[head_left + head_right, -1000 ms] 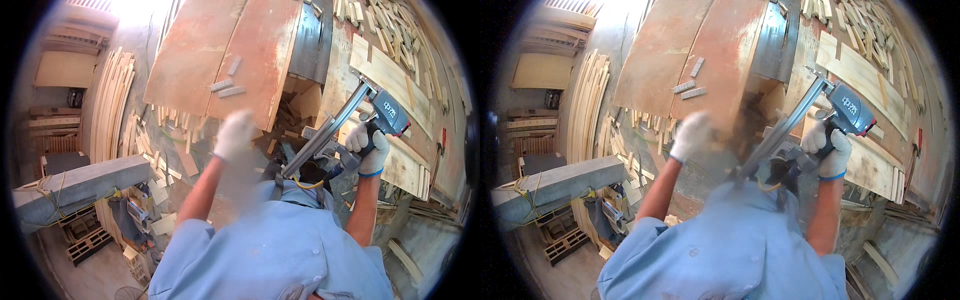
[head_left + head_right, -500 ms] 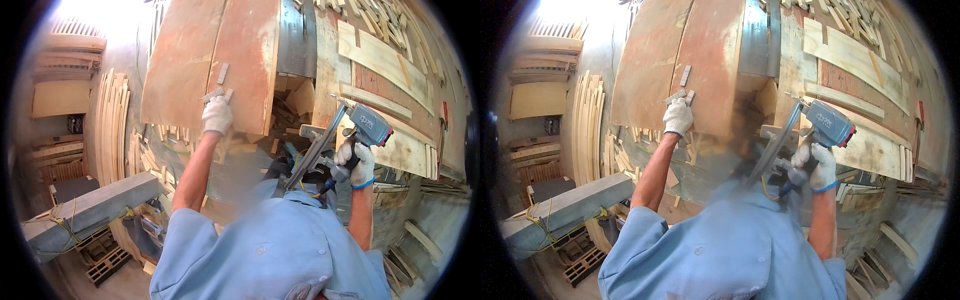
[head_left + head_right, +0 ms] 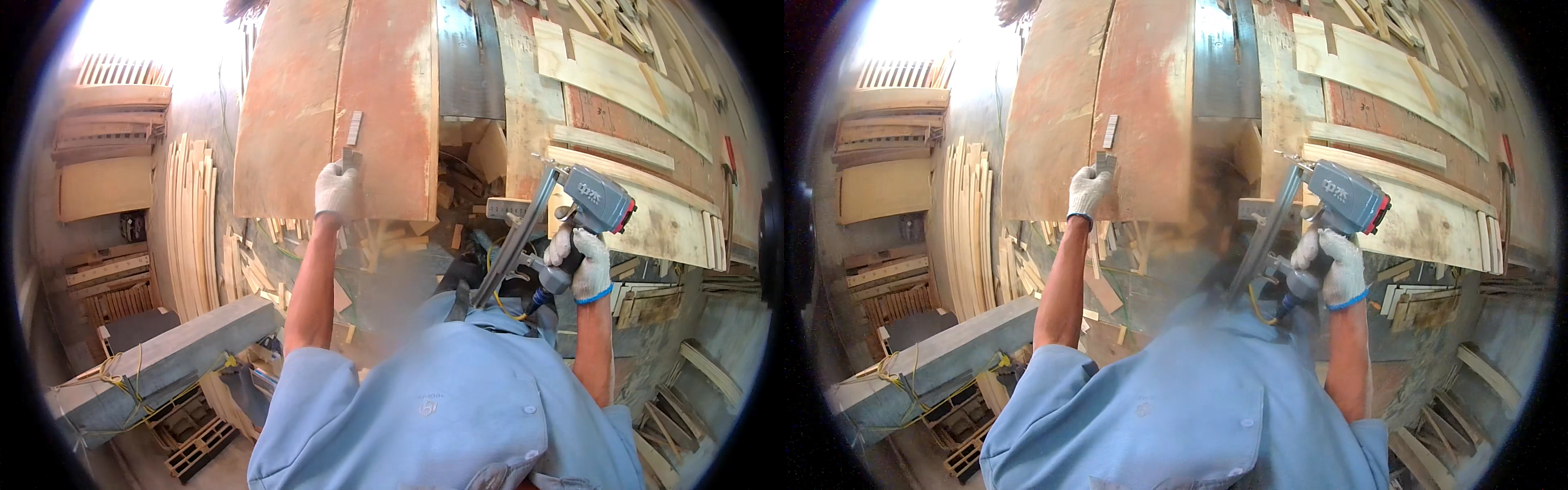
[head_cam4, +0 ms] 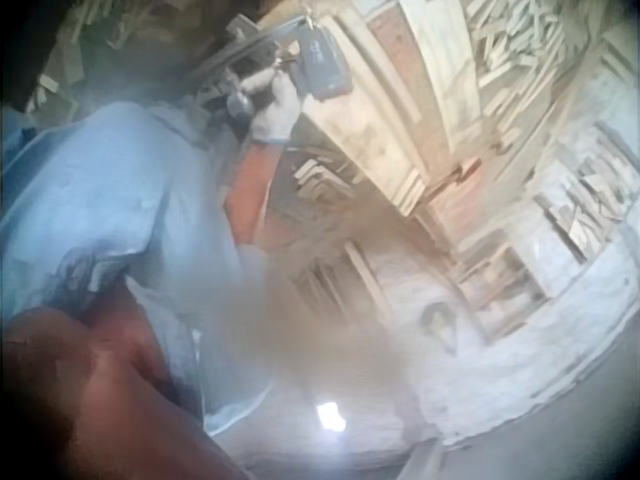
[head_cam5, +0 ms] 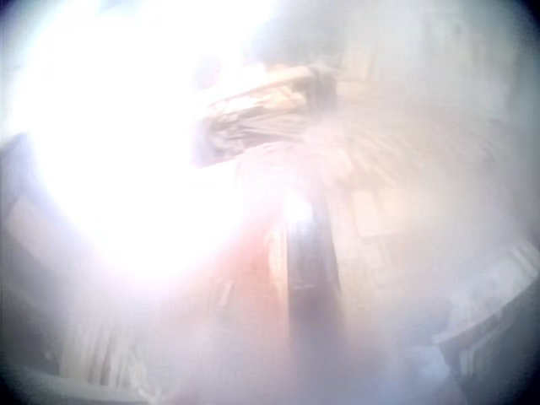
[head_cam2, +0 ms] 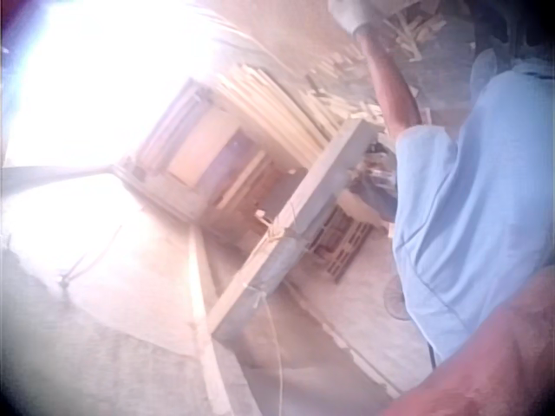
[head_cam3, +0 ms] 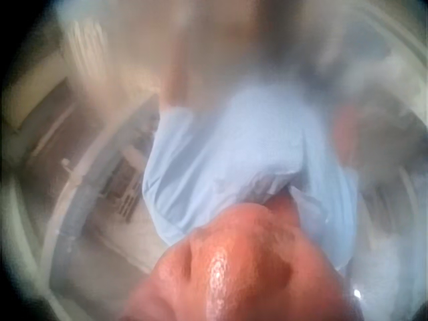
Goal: The person assembles a wooden frame by positioning small wooden pieces onto a larger board and securing them with a pneumatic nail gun. They repeatedly pick up pieces, align them, and drive nails into the joints. The person also uses a hammer to tap pieces into place and flips the assembly to work on different sides.
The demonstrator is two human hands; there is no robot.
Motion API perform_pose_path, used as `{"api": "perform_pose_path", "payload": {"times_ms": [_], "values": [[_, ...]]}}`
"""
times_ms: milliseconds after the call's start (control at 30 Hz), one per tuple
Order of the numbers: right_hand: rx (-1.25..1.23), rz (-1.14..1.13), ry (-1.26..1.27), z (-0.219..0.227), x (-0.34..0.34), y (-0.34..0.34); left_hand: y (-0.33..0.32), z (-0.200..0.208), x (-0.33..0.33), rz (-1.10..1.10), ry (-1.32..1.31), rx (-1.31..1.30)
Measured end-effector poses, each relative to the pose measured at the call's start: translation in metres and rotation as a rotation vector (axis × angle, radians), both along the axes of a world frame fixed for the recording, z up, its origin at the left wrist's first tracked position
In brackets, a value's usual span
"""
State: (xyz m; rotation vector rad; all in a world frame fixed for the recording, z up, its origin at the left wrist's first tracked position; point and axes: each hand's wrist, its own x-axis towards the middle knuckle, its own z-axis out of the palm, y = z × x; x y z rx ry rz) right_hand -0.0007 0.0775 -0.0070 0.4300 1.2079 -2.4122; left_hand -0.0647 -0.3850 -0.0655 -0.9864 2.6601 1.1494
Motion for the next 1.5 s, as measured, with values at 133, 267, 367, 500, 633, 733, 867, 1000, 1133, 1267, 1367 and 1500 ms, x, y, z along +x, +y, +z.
{"api": "perform_pose_path", "payload": {"times_ms": [133, 267, 367, 500, 633, 733, 867, 1000, 1133, 1267, 1367, 1500], "values": [[0.019, 0.001, 0.014, 0.0, -0.003, 0.001, -0.041, -0.013, -0.001, -0.011, 0.087, -0.221], [-0.012, 0.01, 0.031, 0.0, -0.005, 0.001, -0.063, -0.006, -0.003, 0.072, 0.355, -0.181], [-0.034, 0.002, 0.061, -0.011, -0.002, 0.011, 0.007, 0.046, -0.012, 0.079, 0.392, 0.274], [-0.315, 0.018, 0.108, -0.008, -0.007, 0.018, 0.101, 0.083, 0.005, -0.184, 0.325, 0.603], [-0.651, 0.014, 0.165, -0.017, -0.014, 0.041, 0.217, 0.134, 0.011, -0.338, 0.174, 0.786], [-0.689, -0.066, 0.25, -0.009, -0.004, 0.048, 0.273, 0.156, 0.021, -0.522, 0.293, 0.654], [-0.674, -0.146, 0.281, -0.01, 0.014, 0.068, 0.317, 0.153, 0.029, -0.741, 0.532, 0.412], [-0.659, -0.202, 0.285, -0.014, 0.029, 0.089, 0.351, 0.139, 0.032, -0.772, 0.513, 0.387], [-0.708, -0.231, 0.281, -0.022, 0.038, 0.115, 0.381, 0.13, 0.033, -0.739, 0.514, 0.408], [-0.757, -0.24, 0.278, -0.026, 0.038, 0.141, 0.412, 0.129, 0.03, -0.737, 0.492, 0.382], [-0.709, -0.265, 0.295, -0.03, 0.035, 0.16, 0.437, 0.128, 0.031, -0.759, 0.503, 0.39], [-0.556, -0.365, 0.144, -0.042, 0.041, 0.194, 0.478, 0.124, 0.028, -0.817, 0.548, 0.355]]}}
